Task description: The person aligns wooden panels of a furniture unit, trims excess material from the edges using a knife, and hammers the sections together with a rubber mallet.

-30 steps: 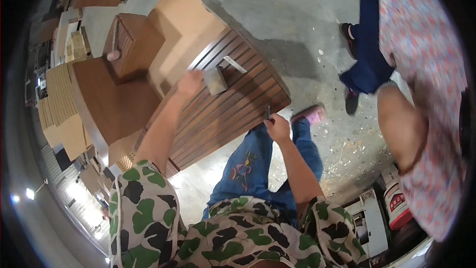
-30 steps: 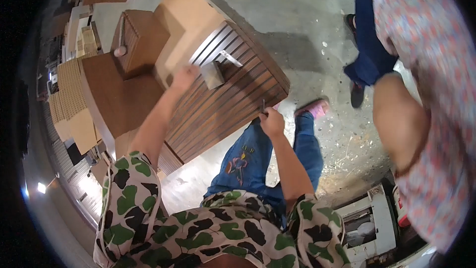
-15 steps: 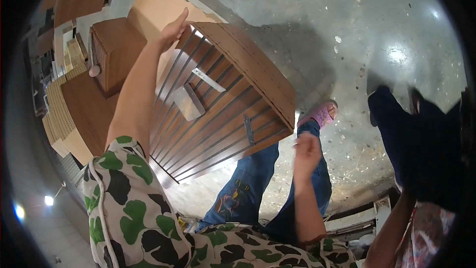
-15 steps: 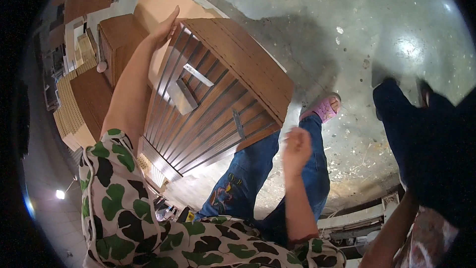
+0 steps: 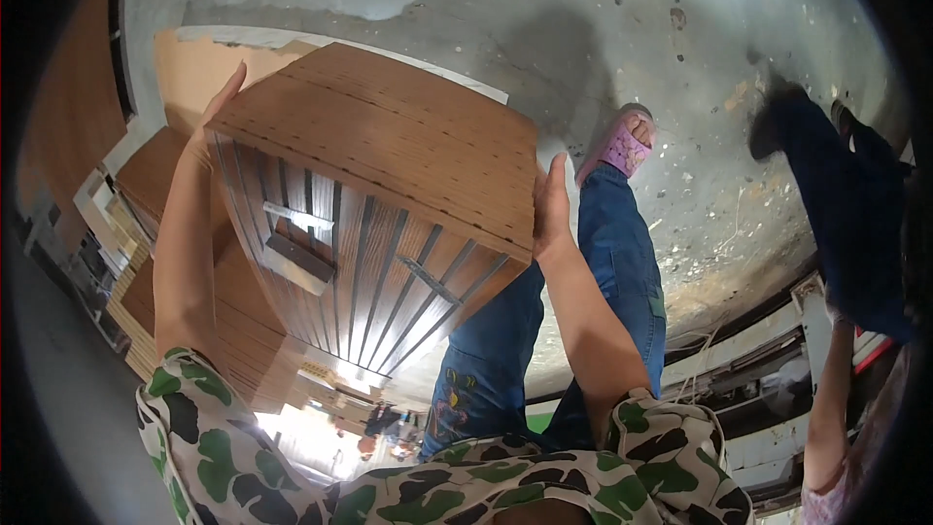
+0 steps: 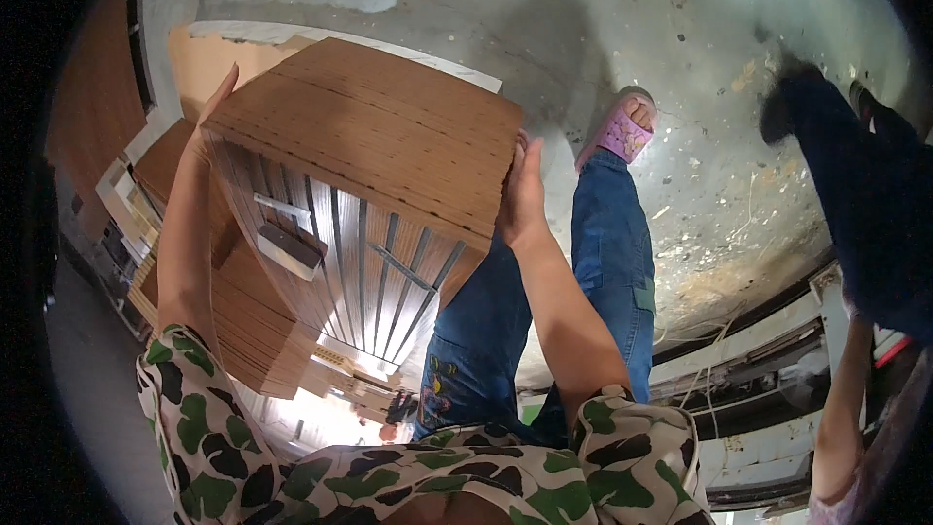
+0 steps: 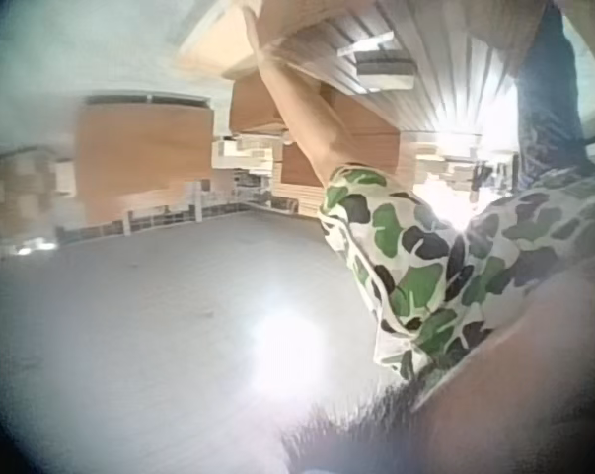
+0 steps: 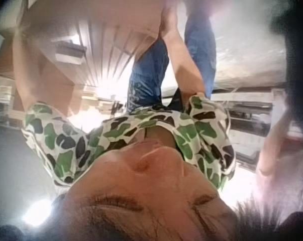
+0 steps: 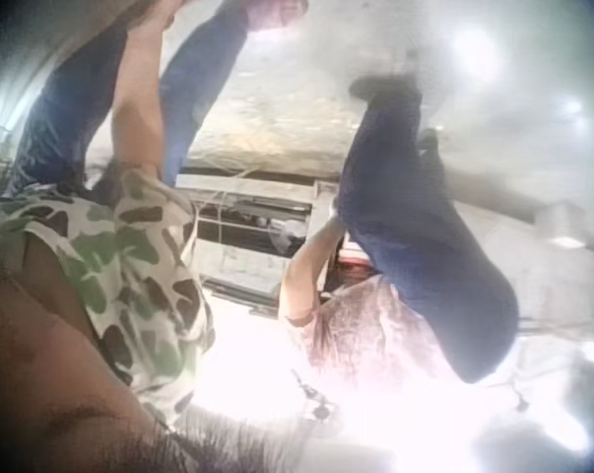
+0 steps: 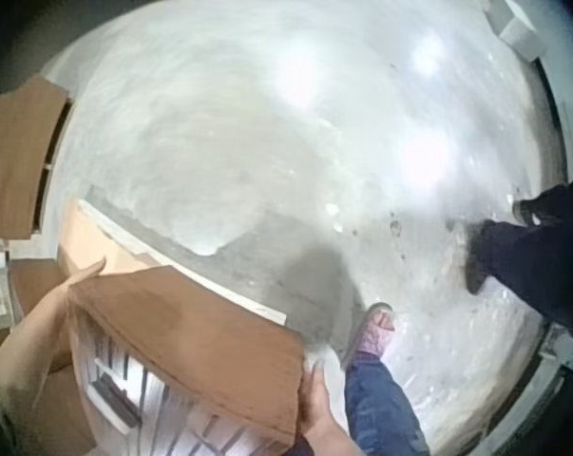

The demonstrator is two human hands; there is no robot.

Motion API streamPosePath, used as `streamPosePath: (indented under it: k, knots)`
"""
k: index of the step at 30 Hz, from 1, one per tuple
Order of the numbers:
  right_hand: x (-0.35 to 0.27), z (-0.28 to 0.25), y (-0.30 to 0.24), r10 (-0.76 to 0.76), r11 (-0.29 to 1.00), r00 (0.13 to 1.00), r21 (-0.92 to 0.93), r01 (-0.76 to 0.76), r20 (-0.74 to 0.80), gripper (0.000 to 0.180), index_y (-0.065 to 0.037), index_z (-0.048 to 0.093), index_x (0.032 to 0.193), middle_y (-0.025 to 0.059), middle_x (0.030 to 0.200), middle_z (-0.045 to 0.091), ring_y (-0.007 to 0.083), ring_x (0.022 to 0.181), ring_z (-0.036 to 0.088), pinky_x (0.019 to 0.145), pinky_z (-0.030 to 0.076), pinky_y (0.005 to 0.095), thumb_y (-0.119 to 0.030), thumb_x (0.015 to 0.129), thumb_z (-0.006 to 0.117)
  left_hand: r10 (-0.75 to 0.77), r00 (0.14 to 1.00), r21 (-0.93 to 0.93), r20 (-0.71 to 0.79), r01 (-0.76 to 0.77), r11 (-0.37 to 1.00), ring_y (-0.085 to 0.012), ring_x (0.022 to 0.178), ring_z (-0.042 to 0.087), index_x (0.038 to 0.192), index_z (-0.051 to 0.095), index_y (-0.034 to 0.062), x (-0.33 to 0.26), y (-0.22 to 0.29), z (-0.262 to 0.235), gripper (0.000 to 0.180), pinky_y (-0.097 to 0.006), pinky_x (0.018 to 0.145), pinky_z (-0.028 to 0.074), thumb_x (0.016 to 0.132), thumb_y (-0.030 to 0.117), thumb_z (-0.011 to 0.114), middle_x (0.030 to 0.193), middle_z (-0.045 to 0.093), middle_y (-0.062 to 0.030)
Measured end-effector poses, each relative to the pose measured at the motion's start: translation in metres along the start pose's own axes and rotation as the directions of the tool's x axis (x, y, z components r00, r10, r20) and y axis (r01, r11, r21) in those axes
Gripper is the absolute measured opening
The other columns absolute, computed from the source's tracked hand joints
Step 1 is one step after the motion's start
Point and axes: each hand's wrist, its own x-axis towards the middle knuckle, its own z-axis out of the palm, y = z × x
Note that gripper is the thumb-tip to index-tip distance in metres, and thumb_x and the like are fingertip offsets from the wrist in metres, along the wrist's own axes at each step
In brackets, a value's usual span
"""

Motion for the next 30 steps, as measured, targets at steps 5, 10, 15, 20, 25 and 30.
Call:
streamPosePath:
  k: [5, 10, 15, 20, 25, 30]
  knots:
    - [-0.007, 0.028, -0.012, 0.025, 0.992, 0.999, 0.121, -0.020, -0.036, 0.067, -0.013, 0.036, 0.134, 0.0052, 0.134, 0.044, 0.0209, 0.127, 0.038, 0.107, 0.030, 0.0364, -0.064, 0.095, 0.018, -0.023, 0.982, 0.000, -0.189, 0.024, 1.000, -0.0266, 0.123, 0.049, 0.137, 0.044, 0.0049, -0.001, 0.005, 0.034, 0.083, -0.038, 0.103, 0.039, 0.087, 0.070, 0.038, 0.135, 0.050, -0.0109]
    - [0.000, 0.012, -0.014, -0.052, 0.995, 0.999, 0.088, 0.053, -0.014, 0.069, -0.014, 0.034, 0.136, 0.0054, 0.136, 0.042, 0.0216, 0.128, 0.036, 0.106, 0.030, 0.0366, -0.067, 0.093, 0.019, -0.033, 0.951, 0.028, -0.307, 0.043, 0.999, -0.0265, 0.128, 0.043, 0.140, 0.042, 0.0092, 0.006, 0.009, 0.056, 0.086, -0.040, 0.107, 0.034, 0.085, 0.074, 0.033, 0.141, 0.044, -0.0094]
    - [-0.001, 0.030, -0.017, 0.001, 0.997, 1.000, 0.079, 0.002, -0.029, 0.070, -0.014, 0.030, 0.139, 0.0049, 0.138, 0.040, 0.0203, 0.129, 0.035, 0.107, 0.029, 0.0354, -0.066, 0.093, 0.018, 0.003, 0.972, 0.144, -0.235, 0.032, 0.989, -0.0244, 0.136, 0.031, 0.145, 0.032, 0.0066, 0.013, 0.009, 0.038, 0.095, -0.038, 0.111, 0.025, 0.083, 0.078, 0.030, 0.149, 0.033, -0.0084]
    - [0.005, 0.021, -0.011, -0.037, 0.999, 0.994, 0.036, 0.041, -0.098, 0.070, -0.014, 0.030, 0.140, 0.0052, 0.139, 0.039, 0.0188, 0.129, 0.036, 0.107, 0.030, 0.0342, -0.065, 0.094, 0.018, 0.011, 0.959, 0.192, -0.284, 0.045, 0.980, -0.0233, 0.135, 0.033, 0.144, 0.033, 0.0062, 0.020, 0.006, 0.040, 0.092, -0.037, 0.111, 0.026, 0.084, 0.076, 0.032, 0.147, 0.035, -0.0082]
    - [0.009, 0.018, -0.008, -0.056, 0.998, 0.986, -0.041, 0.050, -0.157, 0.067, -0.013, 0.031, 0.141, 0.0051, 0.139, 0.038, 0.0174, 0.129, 0.036, 0.106, 0.031, 0.0330, -0.061, 0.096, 0.018, 0.022, 0.945, 0.206, -0.326, 0.048, 0.977, -0.0225, 0.133, 0.037, 0.142, 0.037, 0.0042, 0.016, 0.007, 0.056, 0.088, -0.035, 0.109, 0.030, 0.086, 0.072, 0.037, 0.146, 0.038, -0.0080]
    - [0.005, 0.024, -0.010, -0.045, 0.999, 0.986, -0.032, 0.040, -0.162, 0.067, -0.013, 0.030, 0.141, 0.0044, 0.141, 0.037, 0.0176, 0.130, 0.035, 0.107, 0.030, 0.0330, -0.062, 0.096, 0.017, -0.019, 0.937, 0.198, -0.349, 0.093, 0.976, -0.0229, 0.130, 0.041, 0.140, 0.040, 0.0046, 0.020, 0.008, 0.039, 0.083, -0.034, 0.107, 0.033, 0.088, 0.068, 0.039, 0.142, 0.043, -0.0076]
